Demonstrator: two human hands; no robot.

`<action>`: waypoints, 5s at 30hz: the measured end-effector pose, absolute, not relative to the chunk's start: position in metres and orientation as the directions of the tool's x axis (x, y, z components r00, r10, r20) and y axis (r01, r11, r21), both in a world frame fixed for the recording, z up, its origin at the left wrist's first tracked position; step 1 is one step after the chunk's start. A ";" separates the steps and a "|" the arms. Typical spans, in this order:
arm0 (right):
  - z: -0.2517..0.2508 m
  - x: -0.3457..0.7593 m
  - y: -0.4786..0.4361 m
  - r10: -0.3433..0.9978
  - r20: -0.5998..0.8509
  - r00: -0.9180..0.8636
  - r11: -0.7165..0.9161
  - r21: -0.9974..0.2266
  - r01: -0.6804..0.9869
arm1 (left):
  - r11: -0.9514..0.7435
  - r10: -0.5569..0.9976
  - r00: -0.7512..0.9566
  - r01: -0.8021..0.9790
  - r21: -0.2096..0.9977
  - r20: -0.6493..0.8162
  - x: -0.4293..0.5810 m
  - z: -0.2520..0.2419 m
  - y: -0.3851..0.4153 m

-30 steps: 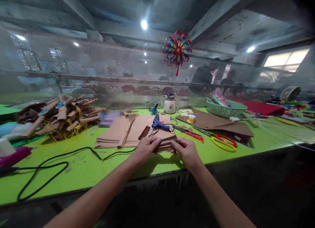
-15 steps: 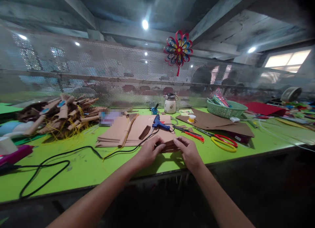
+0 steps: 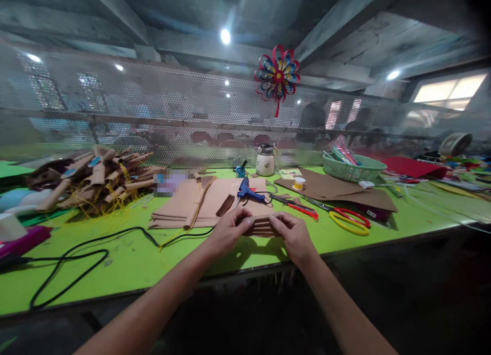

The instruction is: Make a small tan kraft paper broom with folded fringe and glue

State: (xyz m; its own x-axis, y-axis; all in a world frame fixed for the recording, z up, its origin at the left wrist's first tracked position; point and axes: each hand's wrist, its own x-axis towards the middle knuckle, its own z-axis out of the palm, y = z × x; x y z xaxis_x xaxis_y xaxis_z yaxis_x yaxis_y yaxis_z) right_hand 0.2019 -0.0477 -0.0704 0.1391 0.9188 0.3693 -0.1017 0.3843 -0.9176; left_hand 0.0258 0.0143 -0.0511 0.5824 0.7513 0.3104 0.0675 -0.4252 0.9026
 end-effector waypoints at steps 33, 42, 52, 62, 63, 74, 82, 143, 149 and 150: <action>-0.073 0.203 -0.044 0.935 0.344 0.091 0.355 -0.916 -0.185 | -0.503 0.765 0.550 0.186 0.844 0.335 0.026 -0.050 0.013; -0.072 0.203 -0.045 0.940 0.331 0.088 0.341 -0.927 -0.155 | -0.549 0.758 0.535 0.214 0.808 0.373 0.027 -0.050 0.013; -0.074 0.205 -0.041 0.912 0.374 0.166 0.388 -0.920 -0.057 | -0.813 0.579 0.526 0.320 0.486 0.622 0.024 -0.048 0.013; -0.073 0.206 -0.040 0.696 0.690 0.202 0.673 -0.724 0.152 | -0.749 0.621 0.508 0.161 0.643 0.597 0.022 -0.044 0.010; -0.072 0.205 -0.041 0.691 0.700 0.177 0.687 -0.713 0.139 | -0.676 0.680 0.518 0.167 0.718 0.520 0.022 -0.042 0.010; -0.070 0.207 -0.047 0.820 0.562 0.107 0.561 -0.827 0.046 | -0.271 0.690 0.720 0.165 0.948 0.072 0.022 -0.033 0.001; -0.070 0.202 -0.048 0.937 0.346 0.043 0.335 -0.856 -0.394 | -0.209 0.785 0.603 0.044 0.977 0.141 0.026 -0.045 0.012; -0.084 0.176 -0.040 0.961 0.217 0.173 0.258 -0.928 -0.268 | -0.247 0.933 0.289 0.075 0.966 0.216 0.028 -0.041 0.010; -0.082 0.174 -0.039 0.976 0.185 0.111 0.211 -0.929 -0.304 | -0.246 0.922 0.320 0.046 0.968 0.219 0.030 -0.044 0.011; -0.082 0.173 -0.038 0.978 0.184 0.094 0.205 -0.928 -0.312 | -0.241 0.918 0.331 0.031 0.970 0.218 0.031 -0.045 0.011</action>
State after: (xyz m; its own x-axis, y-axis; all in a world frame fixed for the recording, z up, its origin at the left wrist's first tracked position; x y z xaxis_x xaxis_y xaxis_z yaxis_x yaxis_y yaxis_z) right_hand 0.1728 -0.0376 -0.0822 0.0938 0.9784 0.1842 -0.3119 0.2046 -0.9278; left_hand 0.0313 0.0111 -0.0450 0.3305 0.9184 0.2176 0.0311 -0.2410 0.9700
